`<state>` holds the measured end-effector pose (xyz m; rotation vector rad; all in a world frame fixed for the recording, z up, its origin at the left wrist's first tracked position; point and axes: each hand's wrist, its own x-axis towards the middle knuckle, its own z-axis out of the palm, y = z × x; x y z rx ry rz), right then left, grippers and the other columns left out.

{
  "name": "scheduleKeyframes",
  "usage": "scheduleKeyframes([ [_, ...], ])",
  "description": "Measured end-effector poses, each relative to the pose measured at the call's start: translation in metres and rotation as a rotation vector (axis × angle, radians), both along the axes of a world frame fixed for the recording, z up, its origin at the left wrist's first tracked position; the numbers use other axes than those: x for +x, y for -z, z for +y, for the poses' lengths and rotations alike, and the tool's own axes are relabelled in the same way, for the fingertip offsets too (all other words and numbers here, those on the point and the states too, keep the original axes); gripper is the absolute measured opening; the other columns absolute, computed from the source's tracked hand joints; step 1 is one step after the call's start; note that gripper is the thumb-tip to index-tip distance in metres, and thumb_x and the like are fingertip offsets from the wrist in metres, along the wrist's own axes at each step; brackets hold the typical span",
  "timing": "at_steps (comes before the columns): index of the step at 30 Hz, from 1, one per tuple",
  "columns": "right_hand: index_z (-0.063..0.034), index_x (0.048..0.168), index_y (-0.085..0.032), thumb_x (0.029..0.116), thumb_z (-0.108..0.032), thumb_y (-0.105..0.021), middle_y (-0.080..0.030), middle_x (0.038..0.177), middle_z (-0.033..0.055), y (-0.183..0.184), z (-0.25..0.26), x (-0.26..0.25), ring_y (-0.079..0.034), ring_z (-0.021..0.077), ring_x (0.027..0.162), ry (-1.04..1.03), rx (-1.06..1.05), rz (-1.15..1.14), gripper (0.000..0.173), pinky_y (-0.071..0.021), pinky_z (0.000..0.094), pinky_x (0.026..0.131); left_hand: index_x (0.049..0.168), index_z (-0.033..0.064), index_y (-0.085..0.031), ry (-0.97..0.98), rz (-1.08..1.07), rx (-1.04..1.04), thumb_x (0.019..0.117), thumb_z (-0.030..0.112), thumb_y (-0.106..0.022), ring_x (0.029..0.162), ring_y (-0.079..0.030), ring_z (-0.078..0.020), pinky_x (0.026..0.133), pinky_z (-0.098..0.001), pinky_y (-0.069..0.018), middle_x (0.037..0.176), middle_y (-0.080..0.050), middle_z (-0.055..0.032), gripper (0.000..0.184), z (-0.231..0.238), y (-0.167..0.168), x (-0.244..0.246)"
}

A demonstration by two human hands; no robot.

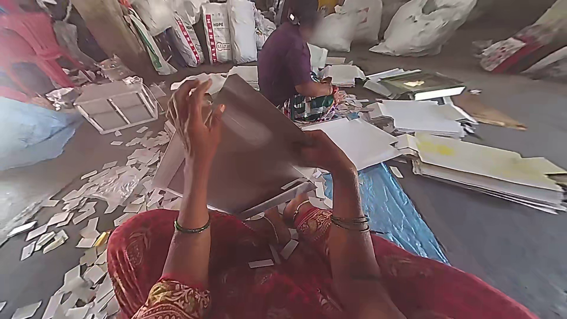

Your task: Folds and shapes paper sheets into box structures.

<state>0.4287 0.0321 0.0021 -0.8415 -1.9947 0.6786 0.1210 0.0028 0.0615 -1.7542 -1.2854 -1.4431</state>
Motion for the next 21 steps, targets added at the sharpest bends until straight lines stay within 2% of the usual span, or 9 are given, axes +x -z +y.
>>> scheduleKeyframes([
  [2, -0.0073, 0.099, -0.069, 0.0986, -0.015, -0.066, -0.069, 0.079, 0.0052, -0.001, 0.003, 0.005, -0.064, 0.0132, 0.064, 0.014, -0.051, 0.080, 0.008, -0.0543, 0.0323, 0.060, 0.132, 0.0076, -0.065, 0.011, 0.016, 0.122, 0.1001, 0.029, -0.064, 0.141, -0.043, -0.0368, 0.117, -0.0520, -0.0315, 0.148, -0.050, -0.0219, 0.039, 0.006, 0.009, 0.016],
  [4, -0.0078, 0.106, -0.069, 0.1006, -0.019, -0.064, -0.070, 0.087, 0.0037, 0.001, 0.006, 0.014, -0.066, 0.0102, 0.073, 0.027, -0.102, 0.182, 0.013, -0.0564, 0.0300, 0.068, 0.127, 0.0064, -0.068, 0.059, 0.014, 0.133, 0.1009, 0.026, -0.063, 0.137, -0.047, -0.0356, 0.114, -0.0504, -0.0355, 0.144, -0.054, -0.0211, 0.033, 0.002, 0.016, 0.039],
  [6, -0.0112, 0.111, -0.068, 0.1019, -0.024, -0.062, -0.070, 0.093, 0.0009, 0.001, 0.008, 0.024, -0.067, 0.0085, 0.078, 0.055, -0.156, 0.279, 0.017, -0.0575, 0.0294, 0.072, 0.126, 0.0046, -0.067, 0.153, 0.003, 0.026, 0.1024, 0.020, -0.061, 0.127, -0.054, -0.0307, 0.108, -0.0454, -0.0427, 0.134, -0.060, -0.0171, 0.029, -0.006, 0.024, 0.059],
  [9, -0.0206, 0.114, -0.067, 0.1021, -0.040, -0.060, -0.071, 0.093, -0.0035, -0.002, 0.009, 0.032, -0.069, 0.0077, 0.075, 0.104, -0.261, 0.465, 0.024, -0.0592, 0.0283, 0.067, 0.123, 0.0058, -0.068, 0.366, 0.012, -0.188, 0.1029, 0.016, -0.058, 0.108, -0.064, -0.0259, 0.095, -0.0439, -0.0507, 0.117, -0.068, -0.0118, 0.024, -0.003, 0.040, 0.075],
  [11, -0.0247, 0.123, -0.064, 0.1023, -0.041, -0.060, -0.073, 0.096, -0.0038, -0.005, 0.006, 0.031, -0.071, 0.0087, 0.074, 0.100, -0.327, 0.599, 0.027, -0.0613, 0.0290, 0.065, 0.121, 0.0094, -0.070, 0.473, 0.076, -0.344, 0.1028, 0.021, -0.059, 0.101, -0.065, -0.0233, 0.088, -0.0466, -0.0510, 0.113, -0.070, -0.0070, 0.024, 0.010, 0.044, 0.081],
  [13, -0.0246, 0.125, -0.061, 0.1030, -0.036, -0.060, -0.073, 0.097, -0.0048, -0.008, 0.010, 0.025, -0.071, 0.0069, 0.076, 0.055, -0.352, 0.699, 0.025, -0.0620, 0.0277, 0.066, 0.128, 0.0118, -0.069, 0.540, 0.144, -0.458, 0.1010, 0.032, -0.063, 0.113, -0.063, -0.0237, 0.096, -0.0495, -0.0501, 0.125, -0.067, -0.0064, 0.034, 0.022, 0.050, 0.084],
  [16, -0.0219, 0.128, -0.058, 0.1047, -0.032, -0.057, -0.072, 0.101, -0.0049, -0.005, 0.023, 0.015, -0.071, 0.0055, 0.084, 0.008, -0.371, 0.864, 0.025, -0.0621, 0.0268, 0.072, 0.144, 0.0126, -0.057, 0.638, 0.162, -0.570, 0.0998, 0.043, -0.062, 0.135, -0.051, -0.0231, 0.111, -0.0484, -0.0440, 0.145, -0.055, -0.0079, 0.054, 0.028, 0.054, 0.084],
  [19, -0.0217, 0.133, -0.053, 0.1072, -0.033, -0.052, -0.069, 0.106, -0.0055, -0.005, 0.025, 0.006, -0.069, 0.0047, 0.091, 0.038, -0.390, 0.995, 0.028, -0.0606, 0.0269, 0.079, 0.148, 0.0084, -0.053, 0.744, 0.127, -0.594, 0.0981, 0.038, -0.066, 0.140, -0.047, -0.0230, 0.115, -0.0460, -0.0406, 0.150, -0.052, -0.0100, 0.059, 0.028, 0.056, 0.086],
  [21, -0.0218, 0.132, -0.053, 0.1076, -0.032, -0.051, -0.069, 0.106, -0.0058, -0.006, 0.025, 0.002, -0.070, 0.0046, 0.091, 0.031, -0.377, 1.061, 0.027, -0.0609, 0.0271, 0.079, 0.145, 0.0053, -0.054, 0.820, 0.064, -0.613, 0.0985, 0.031, -0.065, 0.137, -0.049, -0.0222, 0.112, -0.0415, -0.0435, 0.147, -0.054, -0.0114, 0.054, 0.027, 0.057, 0.090],
])
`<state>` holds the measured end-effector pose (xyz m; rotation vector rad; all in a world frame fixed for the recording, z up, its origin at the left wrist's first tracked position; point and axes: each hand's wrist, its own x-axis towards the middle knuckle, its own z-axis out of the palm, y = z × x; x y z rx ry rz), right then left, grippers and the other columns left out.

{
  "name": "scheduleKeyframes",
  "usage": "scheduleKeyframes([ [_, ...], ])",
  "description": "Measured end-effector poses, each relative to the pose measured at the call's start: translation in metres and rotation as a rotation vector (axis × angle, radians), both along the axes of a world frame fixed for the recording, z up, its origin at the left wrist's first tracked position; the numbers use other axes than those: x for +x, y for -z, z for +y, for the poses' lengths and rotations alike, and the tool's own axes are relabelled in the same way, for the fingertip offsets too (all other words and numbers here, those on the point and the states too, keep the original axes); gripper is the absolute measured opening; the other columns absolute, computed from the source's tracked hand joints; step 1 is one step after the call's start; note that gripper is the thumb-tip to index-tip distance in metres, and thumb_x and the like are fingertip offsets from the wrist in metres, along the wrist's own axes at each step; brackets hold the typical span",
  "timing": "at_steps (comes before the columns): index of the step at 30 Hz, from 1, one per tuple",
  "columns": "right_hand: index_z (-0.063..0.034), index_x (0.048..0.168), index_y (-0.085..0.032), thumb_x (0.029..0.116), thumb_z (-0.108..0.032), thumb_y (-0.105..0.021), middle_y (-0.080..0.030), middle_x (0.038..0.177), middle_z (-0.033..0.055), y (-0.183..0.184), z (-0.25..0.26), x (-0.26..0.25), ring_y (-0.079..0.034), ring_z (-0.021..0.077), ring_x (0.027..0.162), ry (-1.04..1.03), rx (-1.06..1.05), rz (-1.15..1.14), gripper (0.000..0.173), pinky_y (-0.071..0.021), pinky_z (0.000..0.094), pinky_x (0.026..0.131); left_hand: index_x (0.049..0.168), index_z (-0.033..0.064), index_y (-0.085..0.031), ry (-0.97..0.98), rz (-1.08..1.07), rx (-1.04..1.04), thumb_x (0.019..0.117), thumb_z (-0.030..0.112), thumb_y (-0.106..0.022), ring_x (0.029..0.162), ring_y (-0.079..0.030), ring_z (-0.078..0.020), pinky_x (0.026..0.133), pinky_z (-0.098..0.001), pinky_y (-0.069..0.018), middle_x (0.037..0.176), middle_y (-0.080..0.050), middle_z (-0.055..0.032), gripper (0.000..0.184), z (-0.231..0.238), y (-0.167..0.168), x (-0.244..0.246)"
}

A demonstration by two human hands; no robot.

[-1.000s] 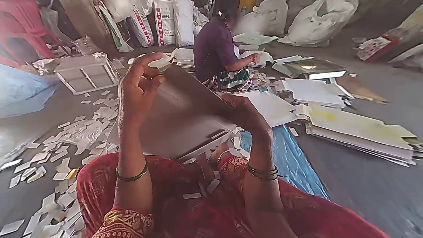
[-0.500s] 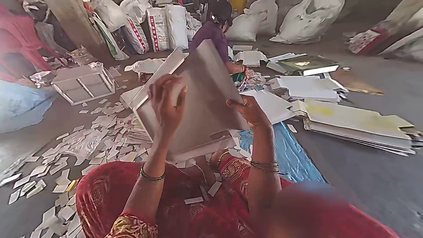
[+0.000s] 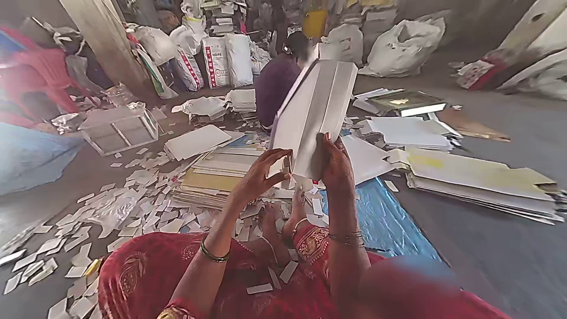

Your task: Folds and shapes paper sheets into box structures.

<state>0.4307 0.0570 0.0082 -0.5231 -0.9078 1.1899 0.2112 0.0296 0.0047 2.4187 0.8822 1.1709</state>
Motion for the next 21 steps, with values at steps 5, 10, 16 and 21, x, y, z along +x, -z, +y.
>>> scheduleKeyframes([
  [5, -0.0239, 0.140, -0.046, 0.1075, -0.035, -0.051, -0.068, 0.113, -0.0060, -0.004, -0.005, -0.003, -0.068, 0.0036, 0.098, 0.033, -0.003, 0.059, 0.035, -0.0600, 0.0263, 0.084, 0.137, -0.0009, -0.057, 0.059, -0.107, -0.102, 0.0995, 0.026, -0.060, 0.128, -0.056, -0.0202, 0.106, -0.0380, -0.0481, 0.137, -0.059, -0.0138, 0.046, -0.004, 0.004, 0.008],
  [10, -0.0232, 0.135, -0.051, 0.1080, -0.032, -0.050, -0.069, 0.110, -0.0060, -0.004, -0.006, -0.001, -0.070, 0.0043, 0.096, -0.015, 0.048, 0.035, 0.028, -0.0604, 0.0256, 0.083, 0.126, 0.0019, -0.058, 0.144, -0.334, -0.261, 0.0993, 0.020, -0.062, 0.109, -0.064, -0.0140, 0.095, -0.0332, -0.0546, 0.122, -0.065, -0.0073, 0.032, -0.007, 0.006, 0.010],
  [16, -0.0232, 0.131, -0.054, 0.1079, -0.031, -0.050, -0.071, 0.106, -0.0063, -0.007, -0.008, 0.005, -0.070, 0.0040, 0.090, -0.052, 0.026, -0.081, 0.024, -0.0612, 0.0254, 0.078, 0.104, 0.0181, -0.067, 0.368, -0.691, -0.407, 0.0935, 0.025, -0.074, 0.093, -0.063, -0.0076, 0.085, -0.0269, -0.0549, 0.100, -0.067, 0.0025, 0.014, -0.005, 0.011, 0.004],
  [21, -0.0238, 0.131, -0.059, 0.1051, -0.032, -0.056, -0.072, 0.102, -0.0052, -0.006, -0.016, -0.003, -0.071, 0.0049, 0.082, -0.077, 0.004, -0.249, 0.027, -0.0615, 0.0260, 0.070, 0.108, 0.0217, -0.066, 0.327, -0.781, -0.354, 0.0954, 0.031, -0.072, 0.091, -0.064, -0.0043, 0.083, -0.0248, -0.0562, 0.104, -0.068, 0.0057, 0.017, -0.016, -0.004, 0.007],
])
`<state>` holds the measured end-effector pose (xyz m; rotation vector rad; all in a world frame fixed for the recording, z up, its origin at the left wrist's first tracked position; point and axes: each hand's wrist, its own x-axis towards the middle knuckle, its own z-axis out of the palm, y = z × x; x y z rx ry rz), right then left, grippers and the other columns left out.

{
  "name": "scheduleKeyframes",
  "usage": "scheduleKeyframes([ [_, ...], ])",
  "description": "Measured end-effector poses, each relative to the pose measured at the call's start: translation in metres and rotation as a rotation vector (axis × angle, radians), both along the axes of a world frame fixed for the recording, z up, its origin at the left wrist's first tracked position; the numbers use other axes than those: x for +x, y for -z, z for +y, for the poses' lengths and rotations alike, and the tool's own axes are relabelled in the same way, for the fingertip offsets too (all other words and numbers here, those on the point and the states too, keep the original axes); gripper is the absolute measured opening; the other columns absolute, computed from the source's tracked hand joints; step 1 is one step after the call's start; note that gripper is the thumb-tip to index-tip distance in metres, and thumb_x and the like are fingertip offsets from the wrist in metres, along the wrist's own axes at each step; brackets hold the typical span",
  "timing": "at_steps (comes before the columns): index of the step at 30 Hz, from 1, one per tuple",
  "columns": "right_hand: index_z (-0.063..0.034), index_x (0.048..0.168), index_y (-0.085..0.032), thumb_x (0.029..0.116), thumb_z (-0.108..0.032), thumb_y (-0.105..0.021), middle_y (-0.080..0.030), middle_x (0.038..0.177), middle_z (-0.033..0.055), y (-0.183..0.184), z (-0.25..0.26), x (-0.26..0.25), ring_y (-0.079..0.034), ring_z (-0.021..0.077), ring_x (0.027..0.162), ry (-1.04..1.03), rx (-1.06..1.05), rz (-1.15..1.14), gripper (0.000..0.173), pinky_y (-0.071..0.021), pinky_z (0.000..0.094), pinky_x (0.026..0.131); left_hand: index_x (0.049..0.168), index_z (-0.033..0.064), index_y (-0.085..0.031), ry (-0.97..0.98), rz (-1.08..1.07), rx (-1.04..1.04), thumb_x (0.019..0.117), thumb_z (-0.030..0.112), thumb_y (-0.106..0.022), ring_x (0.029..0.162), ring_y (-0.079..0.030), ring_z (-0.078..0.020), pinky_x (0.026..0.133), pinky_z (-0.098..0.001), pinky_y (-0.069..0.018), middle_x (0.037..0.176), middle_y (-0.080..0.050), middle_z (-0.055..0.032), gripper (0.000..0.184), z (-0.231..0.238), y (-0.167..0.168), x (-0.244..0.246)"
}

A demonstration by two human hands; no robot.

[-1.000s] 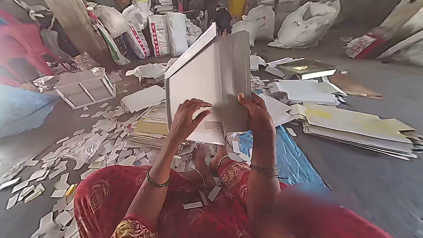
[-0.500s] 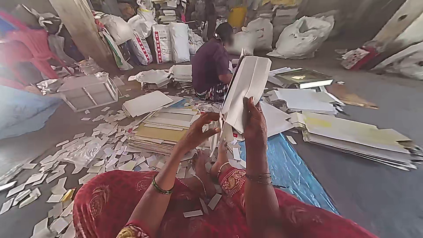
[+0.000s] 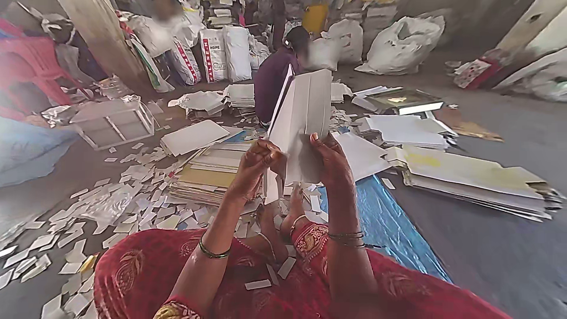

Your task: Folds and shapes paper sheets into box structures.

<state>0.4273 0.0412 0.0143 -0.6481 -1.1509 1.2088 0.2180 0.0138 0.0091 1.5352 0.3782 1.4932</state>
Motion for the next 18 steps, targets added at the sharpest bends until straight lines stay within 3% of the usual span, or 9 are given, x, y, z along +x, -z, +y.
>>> scheduleKeyframes([
  [3, -0.0230, 0.133, -0.056, 0.1057, -0.034, -0.055, -0.071, 0.105, -0.0041, 0.004, 0.005, -0.007, -0.071, 0.0063, 0.085, 0.034, -0.028, 0.065, 0.029, -0.0617, 0.0279, 0.072, 0.111, 0.0277, -0.065, -0.132, -0.064, 0.036, 0.0996, 0.035, -0.065, 0.090, -0.064, -0.0034, 0.083, -0.0248, -0.0565, 0.103, -0.067, 0.0095, 0.014, -0.007, -0.016, -0.016],
  [6, -0.0224, 0.134, -0.052, 0.1081, -0.033, -0.050, -0.071, 0.106, -0.0050, 0.006, 0.009, -0.002, -0.071, 0.0048, 0.088, 0.044, 0.019, 0.155, 0.028, -0.0622, 0.0264, 0.075, 0.105, 0.0275, -0.067, -0.122, 0.021, 0.042, 0.0972, 0.035, -0.068, 0.076, -0.058, -0.0011, 0.069, -0.0187, -0.0506, 0.091, -0.064, 0.0104, 0.011, -0.012, -0.029, -0.057],
  [8, -0.0219, 0.133, -0.051, 0.1088, -0.028, -0.047, -0.070, 0.107, -0.0062, 0.004, 0.009, 0.003, -0.070, 0.0041, 0.091, 0.026, 0.095, 0.183, 0.025, -0.0616, 0.0258, 0.079, 0.099, 0.0197, -0.071, -0.166, 0.287, 0.013, 0.0952, 0.039, -0.069, 0.072, -0.062, -0.0032, 0.066, -0.0200, -0.0543, 0.086, -0.068, 0.0061, 0.020, -0.017, -0.034, -0.087],
  [10, -0.0219, 0.135, -0.051, 0.1085, -0.025, -0.047, -0.069, 0.108, -0.0068, 0.000, 0.006, 0.006, -0.069, 0.0037, 0.095, 0.009, 0.168, 0.185, 0.027, -0.0607, 0.0262, 0.083, 0.108, 0.0081, -0.071, -0.196, 0.642, -0.049, 0.1034, 0.030, -0.053, 0.078, -0.066, -0.0093, 0.074, -0.0267, -0.0571, 0.090, -0.071, -0.0013, 0.028, -0.019, -0.038, -0.104],
  [11, -0.0218, 0.133, -0.052, 0.1081, -0.025, -0.048, -0.070, 0.107, -0.0067, -0.003, 0.004, 0.006, -0.069, 0.0038, 0.094, 0.008, 0.189, 0.179, 0.025, -0.0606, 0.0266, 0.083, 0.116, 0.0041, -0.068, -0.230, 0.799, -0.094, 0.1063, 0.023, -0.048, 0.083, -0.067, -0.0131, 0.080, -0.0318, -0.0575, 0.097, -0.071, -0.0054, 0.029, -0.016, -0.037, -0.105],
  [13, -0.0209, 0.130, -0.053, 0.1072, -0.024, -0.049, -0.070, 0.105, -0.0061, -0.007, 0.001, 0.002, -0.069, 0.0046, 0.093, 0.003, 0.210, 0.170, 0.023, -0.0606, 0.0276, 0.083, 0.130, 0.0031, -0.064, -0.307, 0.991, -0.124, 0.1050, 0.020, -0.056, 0.099, -0.069, -0.0207, 0.090, -0.0423, -0.0571, 0.117, -0.070, -0.0112, 0.031, -0.002, -0.025, -0.100],
  [16, -0.0199, 0.130, -0.051, 0.1063, -0.024, -0.050, -0.070, 0.103, -0.0071, -0.010, -0.007, -0.001, -0.069, 0.0039, 0.091, 0.034, 0.215, 0.151, 0.024, -0.0606, 0.0268, 0.081, 0.146, 0.0111, -0.054, -0.274, 1.029, -0.161, 0.1009, 0.032, -0.064, 0.121, -0.063, -0.0250, 0.101, -0.0460, -0.0529, 0.145, -0.056, -0.0112, 0.050, 0.008, -0.013, -0.077],
  [18, -0.0190, 0.127, -0.052, 0.1034, -0.021, -0.052, -0.070, 0.099, -0.0094, -0.010, -0.013, -0.001, -0.069, 0.0024, 0.089, 0.077, 0.249, 0.133, 0.024, -0.0601, 0.0256, 0.081, 0.154, 0.0129, -0.044, -0.301, 1.005, -0.145, 0.1008, 0.038, -0.063, 0.137, -0.051, -0.0295, 0.110, -0.0499, -0.0447, 0.157, -0.044, -0.0124, 0.062, 0.014, -0.008, -0.066],
])
